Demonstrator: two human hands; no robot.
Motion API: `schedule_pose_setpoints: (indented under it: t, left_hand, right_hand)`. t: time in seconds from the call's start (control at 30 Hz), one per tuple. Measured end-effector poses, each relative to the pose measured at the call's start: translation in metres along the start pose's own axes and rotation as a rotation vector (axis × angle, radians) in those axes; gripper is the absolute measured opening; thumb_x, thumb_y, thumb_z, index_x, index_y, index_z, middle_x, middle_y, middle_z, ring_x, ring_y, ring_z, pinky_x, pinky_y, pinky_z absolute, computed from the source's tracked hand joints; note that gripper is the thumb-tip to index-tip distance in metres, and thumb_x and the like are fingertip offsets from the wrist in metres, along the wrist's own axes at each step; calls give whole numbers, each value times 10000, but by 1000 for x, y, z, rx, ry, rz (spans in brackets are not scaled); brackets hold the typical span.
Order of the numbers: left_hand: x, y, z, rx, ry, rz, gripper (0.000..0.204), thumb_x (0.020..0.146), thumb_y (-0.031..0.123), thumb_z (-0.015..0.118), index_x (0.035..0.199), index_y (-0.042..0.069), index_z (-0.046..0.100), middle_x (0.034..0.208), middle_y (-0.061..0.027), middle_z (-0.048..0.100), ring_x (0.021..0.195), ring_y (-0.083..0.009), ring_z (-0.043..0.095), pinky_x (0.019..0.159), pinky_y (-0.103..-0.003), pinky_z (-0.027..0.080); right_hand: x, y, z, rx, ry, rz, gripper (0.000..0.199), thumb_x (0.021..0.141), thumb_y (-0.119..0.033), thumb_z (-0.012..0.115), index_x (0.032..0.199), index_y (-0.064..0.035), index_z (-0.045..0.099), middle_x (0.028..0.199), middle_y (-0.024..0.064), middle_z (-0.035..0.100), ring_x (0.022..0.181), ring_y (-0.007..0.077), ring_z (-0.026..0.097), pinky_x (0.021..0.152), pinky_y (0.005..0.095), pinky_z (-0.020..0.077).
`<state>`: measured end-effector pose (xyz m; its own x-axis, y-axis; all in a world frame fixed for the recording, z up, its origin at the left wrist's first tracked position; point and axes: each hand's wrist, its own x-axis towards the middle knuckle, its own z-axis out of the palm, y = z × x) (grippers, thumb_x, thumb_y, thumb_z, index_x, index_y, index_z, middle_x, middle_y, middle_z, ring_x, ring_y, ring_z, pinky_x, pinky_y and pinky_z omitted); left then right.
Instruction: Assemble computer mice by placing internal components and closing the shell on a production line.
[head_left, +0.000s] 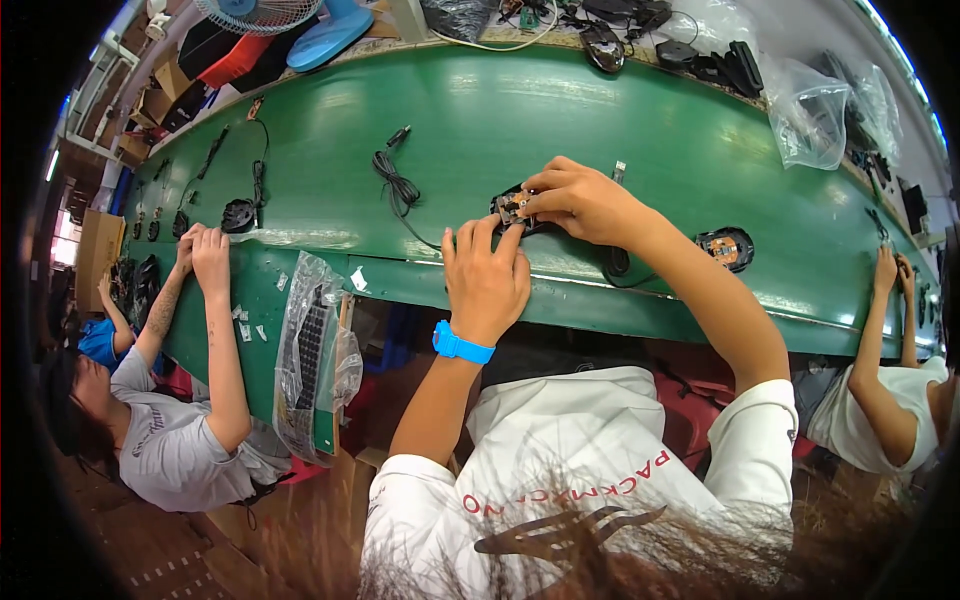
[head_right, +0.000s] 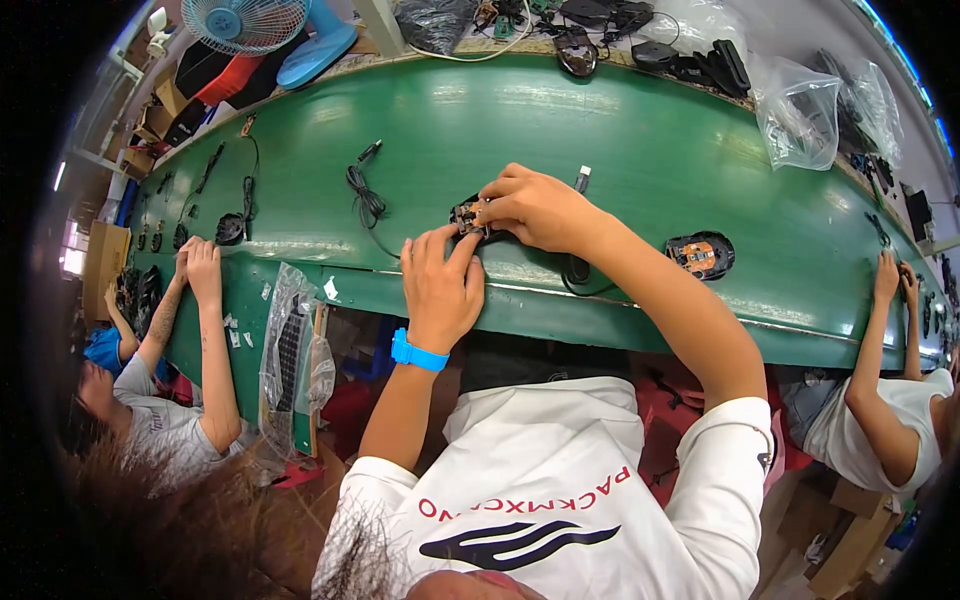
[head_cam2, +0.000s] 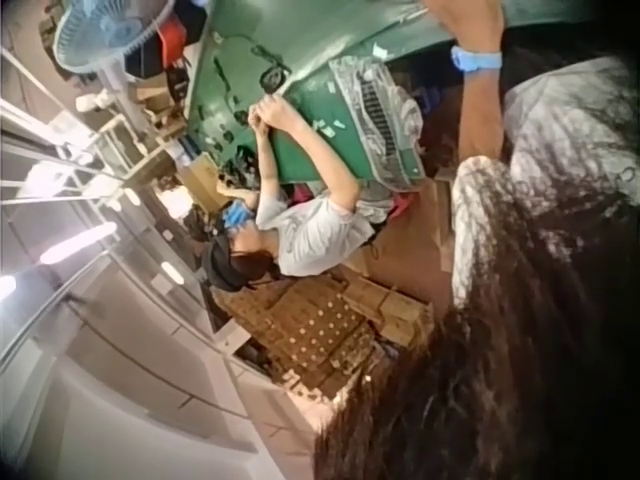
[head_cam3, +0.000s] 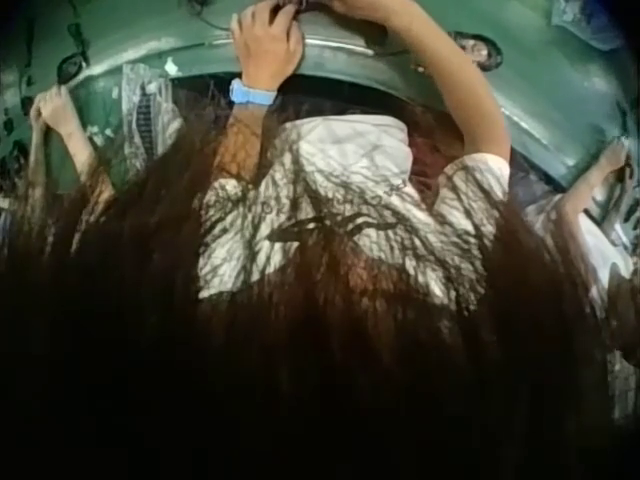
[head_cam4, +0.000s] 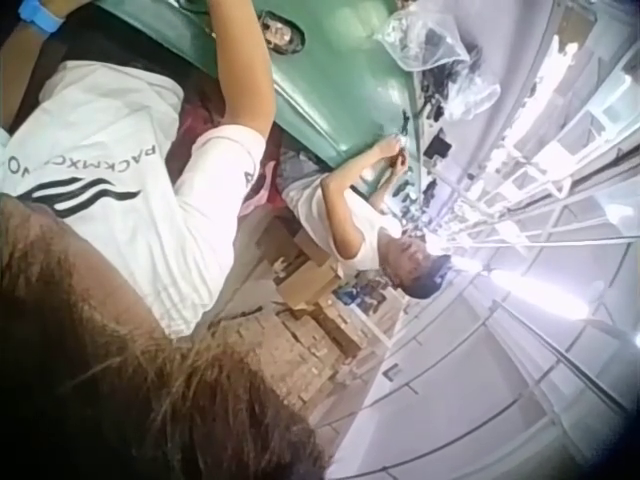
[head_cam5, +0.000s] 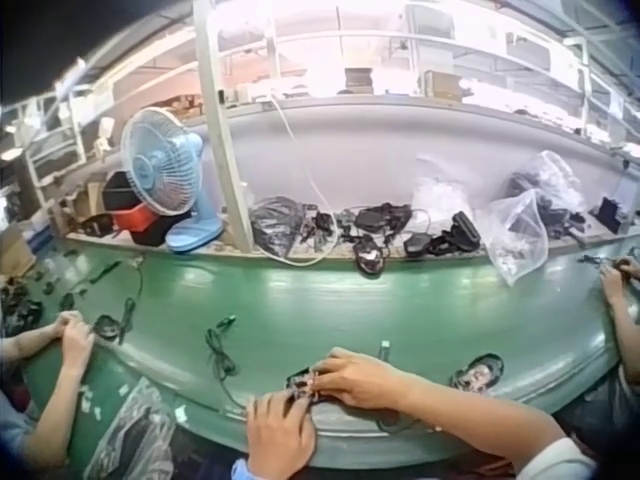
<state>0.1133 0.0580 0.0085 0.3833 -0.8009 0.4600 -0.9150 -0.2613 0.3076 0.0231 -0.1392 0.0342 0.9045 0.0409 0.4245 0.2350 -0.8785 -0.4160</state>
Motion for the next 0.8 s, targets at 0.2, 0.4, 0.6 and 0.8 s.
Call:
schedule_pose_setpoints:
  t: [0.2,0.4,0.6,0.8]
  left_hand:
    - [0,2,1,-16,-7,8,312,839,114,629,1147,87,670,1201,-125,588,1152,-332,531,1051,-606,360]
    - [-4,-6,2,-120,-23,15,320,831,75,604,1138,81,693,1250,-133,618,1187,-334,551,1093,-611,325]
    - [-9,-10,9,-199,-24,-7,330,823,43,587,1129,73,707,1292,-151,632,1208,-357,573,1125,-623,283]
    - [-7,-9,5,-206,-61,16,342,813,23,582,1127,69,708,1289,-163,636,1205,-371,582,1135,-626,267]
  right_hand:
    - [5,4,-9,1,-183,12,276,768,4,719,1023,-96,744,1131,95,679,1031,297,596,886,394,524]
    - [5,5,-12,-93,-263,-2,341,742,10,705,1063,-103,723,1125,87,677,1029,288,597,886,390,525]
    - [-4,6,-9,-193,-284,-65,405,701,31,686,1086,-95,704,1132,81,678,1022,281,604,896,375,524]
    - [-7,2,-8,-220,-302,-46,355,735,-5,675,1077,-96,707,1160,80,677,1035,279,604,905,369,522]
